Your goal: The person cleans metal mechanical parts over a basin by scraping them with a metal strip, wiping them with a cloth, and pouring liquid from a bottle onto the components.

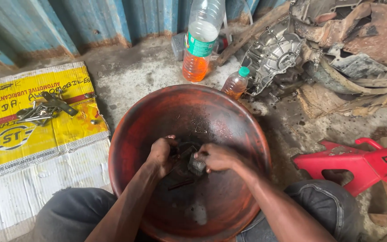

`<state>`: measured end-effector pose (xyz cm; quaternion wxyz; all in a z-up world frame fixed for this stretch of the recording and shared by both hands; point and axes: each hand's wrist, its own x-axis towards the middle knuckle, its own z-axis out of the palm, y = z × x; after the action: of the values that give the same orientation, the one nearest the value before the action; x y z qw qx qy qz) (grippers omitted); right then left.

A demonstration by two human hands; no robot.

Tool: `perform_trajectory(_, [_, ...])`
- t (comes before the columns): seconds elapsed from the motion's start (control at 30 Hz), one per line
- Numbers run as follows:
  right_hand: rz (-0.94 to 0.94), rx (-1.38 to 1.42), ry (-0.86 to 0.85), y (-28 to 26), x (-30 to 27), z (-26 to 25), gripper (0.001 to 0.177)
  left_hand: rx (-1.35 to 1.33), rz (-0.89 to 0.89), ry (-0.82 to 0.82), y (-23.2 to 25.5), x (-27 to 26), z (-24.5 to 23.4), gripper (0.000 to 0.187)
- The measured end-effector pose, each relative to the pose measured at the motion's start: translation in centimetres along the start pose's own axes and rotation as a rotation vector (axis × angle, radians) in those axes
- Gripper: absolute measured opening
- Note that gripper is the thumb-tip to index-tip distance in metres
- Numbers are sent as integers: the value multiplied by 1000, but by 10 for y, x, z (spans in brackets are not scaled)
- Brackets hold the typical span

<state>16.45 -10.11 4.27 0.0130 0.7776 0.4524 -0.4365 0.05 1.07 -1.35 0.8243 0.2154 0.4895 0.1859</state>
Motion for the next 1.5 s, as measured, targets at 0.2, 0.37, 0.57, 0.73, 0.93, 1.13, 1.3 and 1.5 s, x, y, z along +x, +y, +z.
perform_trajectory(0.2, [-14,913,699,32,14,-101,53,162,98,-4,1,-15,4,13])
perform_trajectory(0.37, [-100,1712,363,30,10,-157,87,-29,-15,-133,4,-9,2,15])
perform_trajectory(0.57, [-136,1910,17,38,62,-174,88,25,65,-132,2,-6,-3,14])
perform_trajectory(0.73, [-31,1689,142,42,95,-179,71,134,112,-123,7,-21,4,14])
perform_trajectory(0.93, [-40,1347,332,19,57,-175,50,63,98,-219,12,-33,5,31])
perform_trajectory(1.13, [-228,1361,573,-3,-24,-153,65,17,10,-406,7,-39,12,29])
perform_trajectory(1.3, [-488,1532,452,27,-18,-103,57,78,14,-457,7,-50,15,27])
perform_trajectory(1.5, [-594,1453,358,21,-16,-59,46,174,31,-415,3,-56,17,35])
